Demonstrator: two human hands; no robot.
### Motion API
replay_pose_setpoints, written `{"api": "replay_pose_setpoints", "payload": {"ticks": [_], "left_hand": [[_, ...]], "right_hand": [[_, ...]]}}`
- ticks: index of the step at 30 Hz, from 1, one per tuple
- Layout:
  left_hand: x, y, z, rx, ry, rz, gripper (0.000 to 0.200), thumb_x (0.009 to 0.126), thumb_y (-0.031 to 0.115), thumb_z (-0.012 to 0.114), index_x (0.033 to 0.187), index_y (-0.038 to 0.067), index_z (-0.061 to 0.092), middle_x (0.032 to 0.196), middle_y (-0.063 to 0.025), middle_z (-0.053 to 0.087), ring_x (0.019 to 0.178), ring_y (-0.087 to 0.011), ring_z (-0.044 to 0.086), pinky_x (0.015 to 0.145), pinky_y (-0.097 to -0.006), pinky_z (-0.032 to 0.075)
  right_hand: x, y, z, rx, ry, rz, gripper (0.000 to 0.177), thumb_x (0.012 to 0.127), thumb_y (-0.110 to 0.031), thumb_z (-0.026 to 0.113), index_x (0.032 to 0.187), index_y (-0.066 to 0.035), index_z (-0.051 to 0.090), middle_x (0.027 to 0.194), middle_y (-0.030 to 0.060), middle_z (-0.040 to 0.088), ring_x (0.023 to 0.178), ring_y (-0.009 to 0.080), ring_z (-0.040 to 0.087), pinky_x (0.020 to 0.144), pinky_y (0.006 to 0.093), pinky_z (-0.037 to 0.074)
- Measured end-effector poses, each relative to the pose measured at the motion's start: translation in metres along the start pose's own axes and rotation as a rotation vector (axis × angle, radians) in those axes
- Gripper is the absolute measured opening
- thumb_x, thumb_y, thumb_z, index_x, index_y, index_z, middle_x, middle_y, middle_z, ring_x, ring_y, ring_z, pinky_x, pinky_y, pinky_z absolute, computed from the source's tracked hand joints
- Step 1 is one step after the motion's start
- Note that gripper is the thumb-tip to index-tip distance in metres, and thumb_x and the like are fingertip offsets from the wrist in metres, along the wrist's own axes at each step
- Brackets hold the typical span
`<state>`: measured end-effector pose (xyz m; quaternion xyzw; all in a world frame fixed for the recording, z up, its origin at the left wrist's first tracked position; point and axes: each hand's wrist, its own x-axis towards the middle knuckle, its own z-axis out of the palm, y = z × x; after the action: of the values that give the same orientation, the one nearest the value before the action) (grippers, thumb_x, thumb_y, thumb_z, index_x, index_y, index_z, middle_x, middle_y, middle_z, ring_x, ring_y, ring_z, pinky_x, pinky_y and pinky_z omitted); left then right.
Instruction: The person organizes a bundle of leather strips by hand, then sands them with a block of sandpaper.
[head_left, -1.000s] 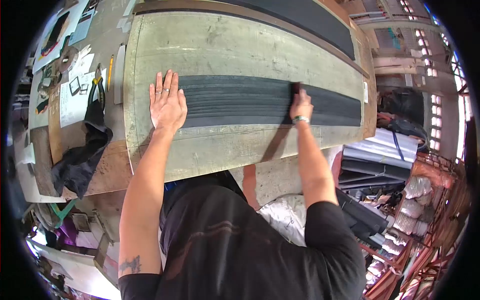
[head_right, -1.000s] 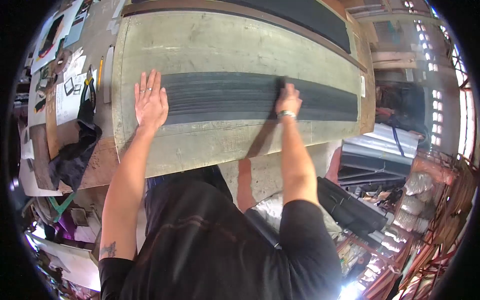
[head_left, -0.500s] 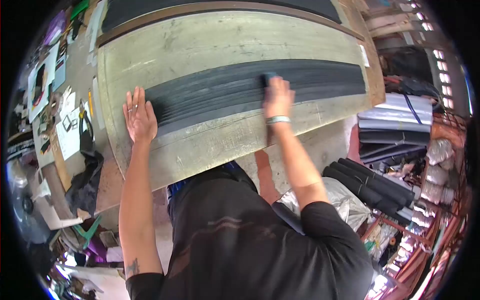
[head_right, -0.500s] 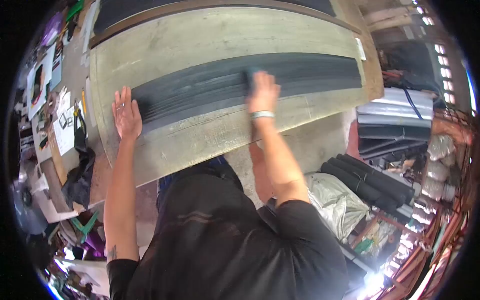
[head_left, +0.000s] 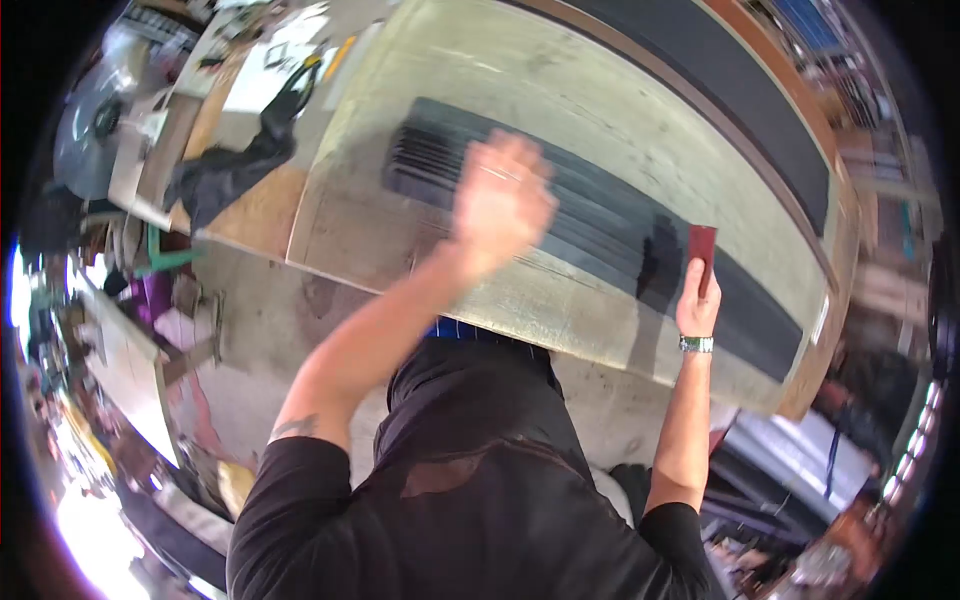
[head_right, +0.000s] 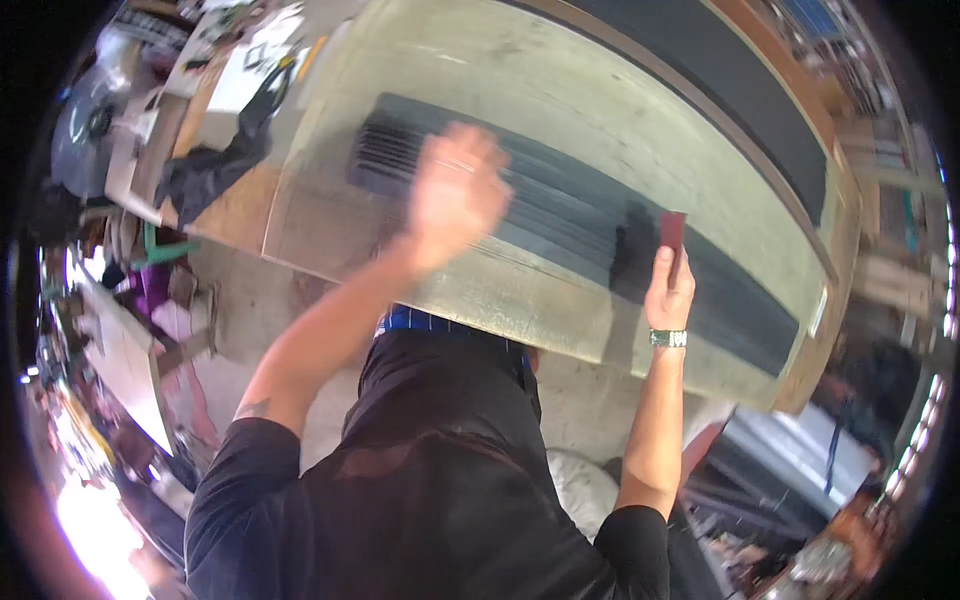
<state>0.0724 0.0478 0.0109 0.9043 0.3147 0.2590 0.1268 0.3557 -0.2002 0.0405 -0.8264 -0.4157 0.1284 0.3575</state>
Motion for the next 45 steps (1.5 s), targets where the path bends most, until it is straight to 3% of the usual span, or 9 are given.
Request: {"api": "replay_pose_setpoints", "payload": {"ticks": [4, 14, 21, 25, 27, 30, 37, 40, 45], "left_hand": [[-0.026, 0.118, 0.068, -0.03, -0.259, 0.217, 0.055, 0.101, 0.041, 0.053, 0.144, 0.008, 0.061, 0.157, -0.0141, 0.052, 0.152, -0.0382, 0.037, 0.124, -0.0598, 0.023], [-0.004, 0.132, 0.133, -0.199, -0.465, -0.005, 0.074, 0.107, 0.051, 0.028, 0.167, 0.008, 0.024, 0.177, -0.0151, 0.014, 0.164, -0.0352, 0.012, 0.133, -0.0567, 0.008], [-0.011, 0.13, 0.13, -0.004, -0.364, 0.103, 0.075, 0.105, 0.049, 0.039, 0.164, 0.003, 0.03, 0.175, -0.0193, 0.02, 0.162, -0.0417, 0.016, 0.131, -0.0597, 0.012], [-0.014, 0.136, 0.153, -0.261, -0.283, -0.034, 0.078, 0.105, 0.055, 0.039, 0.166, 0.007, 0.028, 0.175, -0.0176, 0.019, 0.162, -0.0388, 0.017, 0.131, -0.0589, 0.014], [-0.02, 0.137, 0.17, -0.581, -0.163, -0.121, 0.08, 0.104, 0.06, 0.037, 0.166, 0.009, 0.027, 0.176, -0.0166, 0.018, 0.162, -0.0383, 0.016, 0.132, -0.0587, 0.012], [-0.007, 0.131, 0.137, -0.18, -0.404, 0.03, 0.083, 0.104, 0.057, 0.039, 0.167, 0.007, 0.022, 0.176, -0.018, 0.016, 0.162, -0.0398, 0.014, 0.131, -0.0597, 0.011], [-0.005, 0.131, 0.118, 0.172, -0.404, 0.159, 0.083, 0.103, 0.054, 0.043, 0.166, 0.003, 0.024, 0.176, -0.0187, 0.018, 0.162, -0.0398, 0.016, 0.131, -0.058, 0.012], [-0.019, 0.138, 0.167, -0.573, -0.162, -0.092, 0.08, 0.103, 0.051, 0.044, 0.165, 0.002, 0.027, 0.175, -0.0204, 0.02, 0.162, -0.0388, 0.017, 0.131, -0.056, 0.014], [-0.008, 0.133, 0.146, -0.356, -0.287, -0.02, 0.074, 0.104, 0.043, 0.046, 0.162, -0.001, 0.033, 0.17, -0.0237, 0.029, 0.159, -0.0395, 0.024, 0.132, -0.0535, 0.016]], "right_hand": [[0.06, -0.089, 0.056, -0.234, -0.308, -0.657, 0.056, 0.102, -0.016, 0.064, 0.156, -0.008, 0.051, 0.159, 0.0153, 0.053, 0.151, 0.0303, 0.046, 0.125, 0.0511, 0.032], [0.09, -0.122, 0.194, -0.493, -0.935, -1.202, 0.077, 0.092, -0.024, 0.078, 0.161, -0.027, 0.044, 0.171, -0.0013, 0.036, 0.161, 0.0261, 0.027, 0.129, 0.0572, 0.023], [0.093, -0.218, 0.314, -0.229, -0.698, -1.293, 0.092, 0.078, -0.012, 0.083, 0.16, -0.021, 0.043, 0.171, 0.0007, 0.035, 0.16, 0.0297, 0.026, 0.129, 0.0598, 0.024], [0.104, -0.172, 0.199, -0.609, -1.207, -1.28, 0.105, 0.068, -0.009, 0.087, 0.162, -0.021, 0.041, 0.174, -0.0003, 0.03, 0.163, 0.0286, 0.02, 0.131, 0.0601, 0.019], [0.104, -0.107, 0.177, -0.577, -1.032, -1.419, 0.095, 0.076, -0.012, 0.082, 0.161, -0.025, 0.043, 0.173, -0.0018, 0.032, 0.163, 0.0284, 0.02, 0.13, 0.061, 0.019], [0.104, -0.178, 0.219, -0.52, -1.026, -1.251, 0.069, 0.09, -0.02, 0.073, 0.156, -0.026, 0.051, 0.17, -0.0031, 0.039, 0.161, 0.0278, 0.025, 0.128, 0.0625, 0.022], [0.107, -0.206, 0.254, -0.349, -1.041, -1.275, 0.089, 0.082, -0.011, 0.081, 0.162, -0.022, 0.041, 0.174, 0.0019, 0.03, 0.162, 0.0319, 0.021, 0.128, 0.065, 0.019], [0.107, -0.112, 0.173, -0.521, -1.12, -1.221, 0.086, 0.081, -0.016, 0.078, 0.16, -0.026, 0.046, 0.172, 0.0001, 0.035, 0.161, 0.0314, 0.024, 0.128, 0.0662, 0.018], [0.121, -0.18, 0.243, -0.394, -0.985, -1.288, 0.061, 0.099, -0.026, 0.069, 0.157, -0.031, 0.05, 0.17, -0.0032, 0.037, 0.161, 0.0292, 0.026, 0.126, 0.0669, 0.023]]}}
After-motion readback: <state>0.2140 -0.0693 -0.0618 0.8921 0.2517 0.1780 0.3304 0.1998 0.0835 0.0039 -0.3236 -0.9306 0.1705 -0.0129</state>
